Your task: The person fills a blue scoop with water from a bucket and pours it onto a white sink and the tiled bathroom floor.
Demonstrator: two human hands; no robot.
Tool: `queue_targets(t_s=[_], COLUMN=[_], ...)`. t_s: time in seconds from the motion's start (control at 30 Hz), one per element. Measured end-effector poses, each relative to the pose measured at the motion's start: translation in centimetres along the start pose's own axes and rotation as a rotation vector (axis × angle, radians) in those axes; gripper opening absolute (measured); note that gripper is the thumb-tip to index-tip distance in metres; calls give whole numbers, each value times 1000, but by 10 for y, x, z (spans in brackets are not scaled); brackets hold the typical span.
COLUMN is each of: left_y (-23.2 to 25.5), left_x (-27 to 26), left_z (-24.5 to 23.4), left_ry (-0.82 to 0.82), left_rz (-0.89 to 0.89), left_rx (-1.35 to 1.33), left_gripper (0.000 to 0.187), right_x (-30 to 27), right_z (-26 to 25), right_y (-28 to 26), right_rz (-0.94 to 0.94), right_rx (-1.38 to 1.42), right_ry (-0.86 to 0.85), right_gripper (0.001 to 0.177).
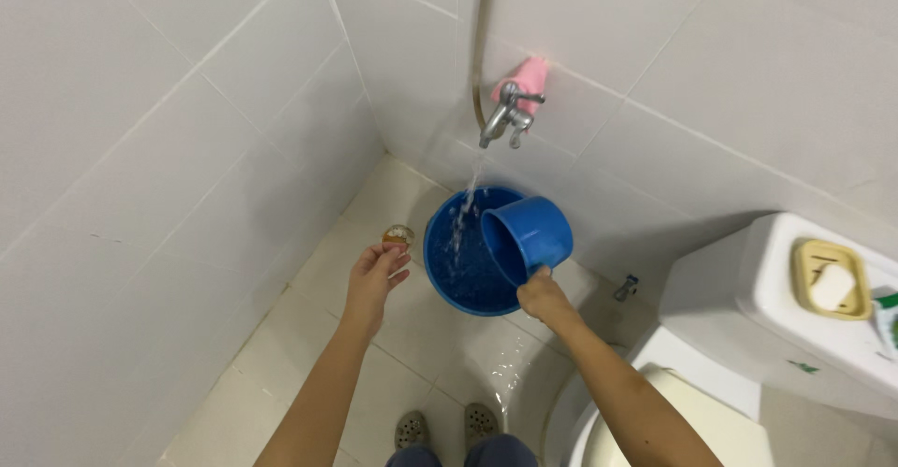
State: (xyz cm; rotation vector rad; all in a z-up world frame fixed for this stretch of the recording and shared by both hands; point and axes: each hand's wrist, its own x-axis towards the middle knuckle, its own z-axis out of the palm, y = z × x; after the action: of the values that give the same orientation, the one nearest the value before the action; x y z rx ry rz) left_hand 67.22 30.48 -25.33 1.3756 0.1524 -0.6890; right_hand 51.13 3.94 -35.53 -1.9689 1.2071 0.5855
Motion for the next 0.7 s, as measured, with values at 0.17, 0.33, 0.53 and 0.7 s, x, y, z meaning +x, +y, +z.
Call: queue_targets(t_s=[0.17,0.33,0.53,0.7], left_y=[-32,-81,-132,-161], left_x=[30,66,102,125], left_z=[-12,-31,-50,-64], left_ry=[-24,-60,-85,-88], left_rz=[-3,-5,-40,-39], left_rx=[78,100,96,83], left_gripper=[25,23,21,22], right_x=[62,92,155,205], right_z=[51,84,136,186], right_y=[20,16,30,51], right_rz=[-55,4,5,71], right_rx=[-167,-352,-667,-627], right_ry=[128,139,276,291], right_gripper=[58,53,47,48])
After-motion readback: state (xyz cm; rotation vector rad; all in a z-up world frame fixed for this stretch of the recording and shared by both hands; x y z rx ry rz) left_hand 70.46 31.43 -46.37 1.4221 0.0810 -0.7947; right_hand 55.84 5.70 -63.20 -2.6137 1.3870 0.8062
